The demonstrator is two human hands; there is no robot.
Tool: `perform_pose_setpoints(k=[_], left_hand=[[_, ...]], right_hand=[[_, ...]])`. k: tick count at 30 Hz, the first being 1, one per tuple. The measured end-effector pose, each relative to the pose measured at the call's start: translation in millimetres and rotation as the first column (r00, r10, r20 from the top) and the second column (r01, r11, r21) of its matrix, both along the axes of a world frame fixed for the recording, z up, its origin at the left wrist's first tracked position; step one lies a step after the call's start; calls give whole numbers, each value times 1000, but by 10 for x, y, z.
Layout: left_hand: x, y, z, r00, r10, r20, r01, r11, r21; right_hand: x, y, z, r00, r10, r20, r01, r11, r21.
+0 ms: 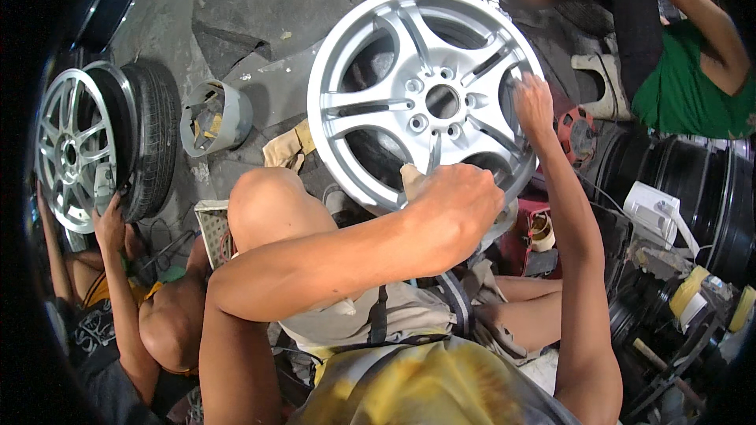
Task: The person sits on the floor and scrubs a silver alloy car wheel with a cloth. They wipe the spokes and rim repeatedly, rotating the wheel to access different areas. Another person is visible in the background working on a separate wheel.
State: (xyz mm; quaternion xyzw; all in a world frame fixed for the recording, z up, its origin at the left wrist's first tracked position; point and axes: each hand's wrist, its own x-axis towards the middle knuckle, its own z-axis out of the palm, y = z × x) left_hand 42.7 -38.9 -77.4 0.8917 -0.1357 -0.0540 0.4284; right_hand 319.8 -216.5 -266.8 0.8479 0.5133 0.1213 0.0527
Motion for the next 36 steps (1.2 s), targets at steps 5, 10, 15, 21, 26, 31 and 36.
perform_pose_setpoints(k=[5,10,15,21,26,31,36], left_hand=[[67,-62,76,996,-2,-86,15,989,150],[90,-76,70,990,-42,-138,60,990,129],[99,-19,121,989,-16,-146,43,982,181],[87,2,68,990,9,-142,11,991,137],[90,-34,33,992,-12,-125,29,990,137],[99,-14,49,990,0,-143,22,988,151],[63,20,5,988,6,-153,19,986,164]], right_hand=[[-5,6,29,1000,-4,5,4,997,-81],[-13,91,60,1000,-11,-28,8,996,-94],[-179,36,148,999,-38,-5,38,999,18],[-181,-27,92,999,-31,26,32,999,-40],[-74,148,79,1000,-21,9,21,1000,2],[-118,151,8,989,-148,-28,146,987,-64],[-109,259,41,987,-150,-63,148,989,-28]])
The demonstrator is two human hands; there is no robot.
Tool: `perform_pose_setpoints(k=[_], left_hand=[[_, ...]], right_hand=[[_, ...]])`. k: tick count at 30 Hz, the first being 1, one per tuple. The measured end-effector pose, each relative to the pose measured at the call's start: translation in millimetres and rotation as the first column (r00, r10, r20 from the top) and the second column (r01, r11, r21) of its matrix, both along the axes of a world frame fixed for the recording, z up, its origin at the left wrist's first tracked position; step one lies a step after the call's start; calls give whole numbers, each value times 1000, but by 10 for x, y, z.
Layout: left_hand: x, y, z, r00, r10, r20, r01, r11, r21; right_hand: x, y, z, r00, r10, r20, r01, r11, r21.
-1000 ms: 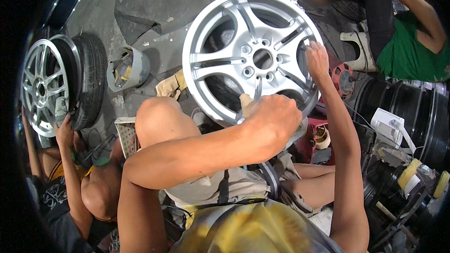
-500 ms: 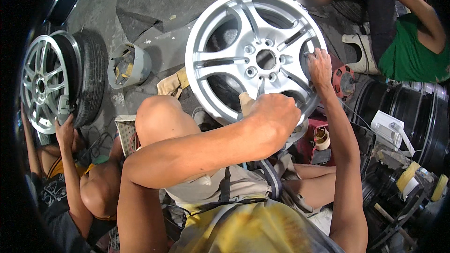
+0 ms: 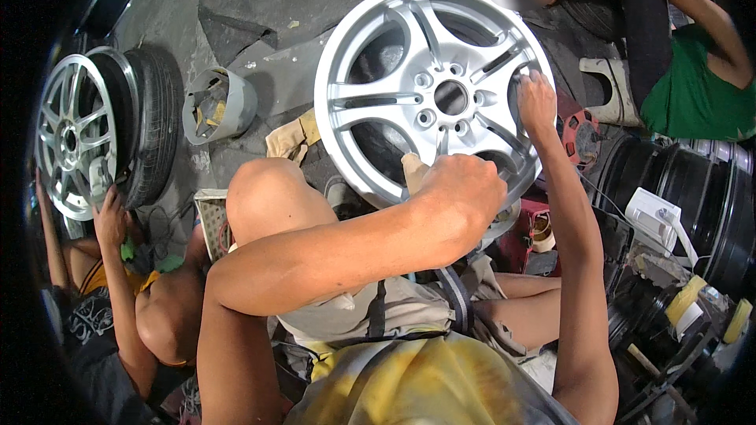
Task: The person sits on the floor and scrubs a silver alloy car wheel with a cloth. They wipe the spokes and rim repeatedly, rotating the wheel to access different areas. Another person is visible in the background working on a separate wheel.
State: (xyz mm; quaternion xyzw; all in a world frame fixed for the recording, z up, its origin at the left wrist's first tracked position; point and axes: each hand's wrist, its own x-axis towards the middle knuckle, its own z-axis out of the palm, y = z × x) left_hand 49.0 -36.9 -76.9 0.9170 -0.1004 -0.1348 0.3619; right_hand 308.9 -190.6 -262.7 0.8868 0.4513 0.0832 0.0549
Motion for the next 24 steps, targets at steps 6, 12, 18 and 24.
perform_pose_setpoints(k=[6,12,18,24], left_hand=[[-8,22,74,1000,17,18,-17,999,-41],[11,2,43,1000,-2,-25,2,1000,-2],[-15,2,70,999,27,17,-27,1000,-2],[-11,-21,83,996,-43,-80,44,999,15]], right_hand=[[-38,-163,-10,996,-90,-29,86,990,-116],[86,20,25,997,40,59,-37,998,-49],[32,-136,19,999,10,-41,-15,991,-133],[-14,-39,76,996,80,28,-72,975,-211]])
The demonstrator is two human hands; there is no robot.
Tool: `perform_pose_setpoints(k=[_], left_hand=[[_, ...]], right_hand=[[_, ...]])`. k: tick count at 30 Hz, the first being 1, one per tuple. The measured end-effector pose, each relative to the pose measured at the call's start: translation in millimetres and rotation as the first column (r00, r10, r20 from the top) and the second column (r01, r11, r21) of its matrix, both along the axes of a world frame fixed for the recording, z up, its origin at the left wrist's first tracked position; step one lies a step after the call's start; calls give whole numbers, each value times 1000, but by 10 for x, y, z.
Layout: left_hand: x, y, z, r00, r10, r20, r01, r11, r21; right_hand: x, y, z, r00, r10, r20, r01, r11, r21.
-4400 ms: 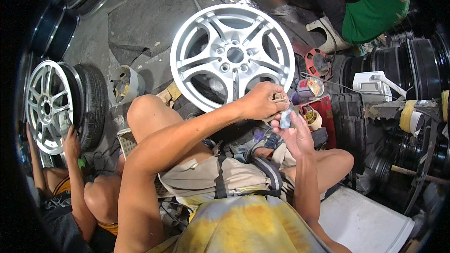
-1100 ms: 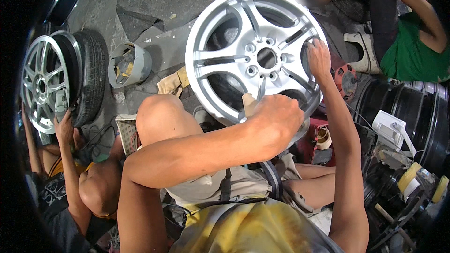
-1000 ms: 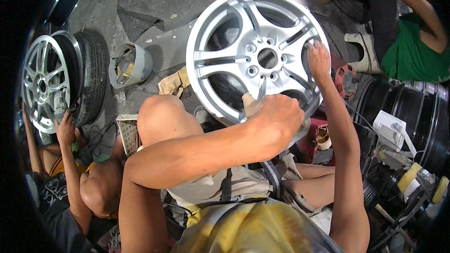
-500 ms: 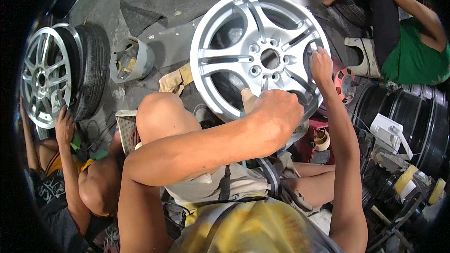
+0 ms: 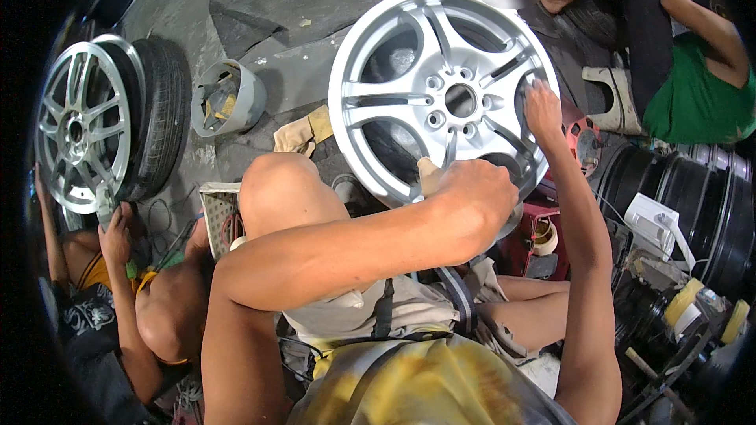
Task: The person sits on the floor and scrubs a silver alloy car wheel with a cloth. They wipe the spokes and rim repeatedly, rotating the wheel to access different areas. Another person is visible in the background working on a separate wheel.
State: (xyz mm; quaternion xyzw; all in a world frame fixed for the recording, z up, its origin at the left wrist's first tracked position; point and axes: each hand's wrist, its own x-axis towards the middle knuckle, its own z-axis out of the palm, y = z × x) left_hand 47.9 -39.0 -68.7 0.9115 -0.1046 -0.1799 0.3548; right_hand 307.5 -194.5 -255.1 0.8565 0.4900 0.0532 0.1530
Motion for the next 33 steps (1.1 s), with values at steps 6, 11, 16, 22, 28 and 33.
perform_pose_setpoints(k=[6,11,16,22,28,33], left_hand=[[20,43,53,1000,-2,-1,2,999,39],[10,66,13,1000,25,-13,-25,999,38],[23,78,36,999,5,-44,-4,1000,29],[93,121,15,999,26,-22,-26,1000,16],[317,95,-174,996,54,-72,-46,993,108],[596,-166,-739,972,191,136,-190,982,-22]], right_hand=[[63,121,-32,999,33,30,-35,998,45],[-55,15,-37,998,-47,-40,49,998,40],[-25,41,-95,1000,-29,2,28,981,194],[-75,13,-85,985,-141,-100,154,978,139],[16,-77,350,960,-106,-260,210,885,415],[-180,-975,1056,944,-157,-290,300,773,558]])
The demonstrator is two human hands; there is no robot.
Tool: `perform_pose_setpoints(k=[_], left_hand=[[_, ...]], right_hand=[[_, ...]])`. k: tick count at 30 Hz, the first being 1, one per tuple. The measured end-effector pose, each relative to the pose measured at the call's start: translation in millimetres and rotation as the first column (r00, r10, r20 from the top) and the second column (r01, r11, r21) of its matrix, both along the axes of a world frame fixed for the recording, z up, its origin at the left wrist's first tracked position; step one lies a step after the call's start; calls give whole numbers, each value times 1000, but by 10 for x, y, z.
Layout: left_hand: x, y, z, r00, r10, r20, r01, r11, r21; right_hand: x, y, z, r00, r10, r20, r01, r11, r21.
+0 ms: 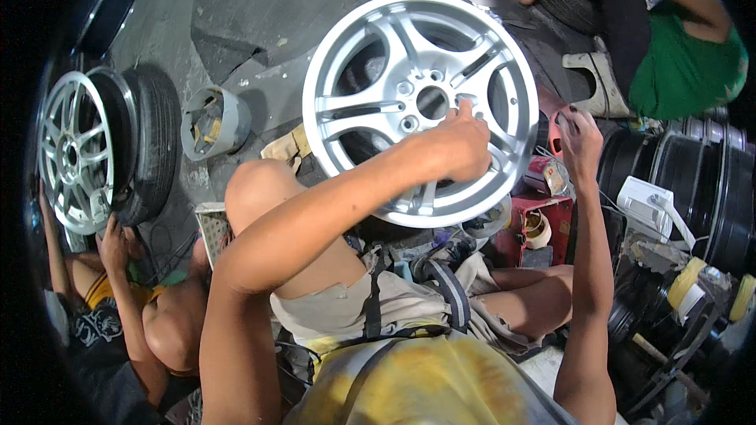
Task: The person sits on the floor and scrubs a silver alloy car wheel with a cloth. They wipe the spokes and rim repeatedly, rotating the wheel to access different areas. Another person is visible in the background working on a separate wheel.
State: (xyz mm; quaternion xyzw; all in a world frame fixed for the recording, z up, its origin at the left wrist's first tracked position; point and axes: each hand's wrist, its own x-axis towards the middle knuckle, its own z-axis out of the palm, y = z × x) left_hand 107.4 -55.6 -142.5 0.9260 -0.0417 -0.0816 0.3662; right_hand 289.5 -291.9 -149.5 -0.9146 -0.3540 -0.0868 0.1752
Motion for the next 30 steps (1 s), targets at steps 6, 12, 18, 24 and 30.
perform_pose_setpoints(k=[6,12,18,24,30], left_hand=[[823,-394,-546,896,444,24,-410,846,-341],[1242,-1092,-1260,735,678,-10,-629,676,-384],[1413,-1379,-1405,755,603,259,-557,797,-234],[1581,-1038,-1614,796,372,477,-500,848,173],[1570,-1068,-1346,799,568,198,-548,823,-152]], right_hand=[[-577,-820,462,941,-270,-206,291,954,77],[-949,-1001,297,879,-275,-390,405,861,307],[-964,-948,500,944,-214,-250,281,919,275],[-1023,-1094,561,937,-196,-289,284,909,304],[-1040,-1136,622,950,-153,-270,245,905,348]])
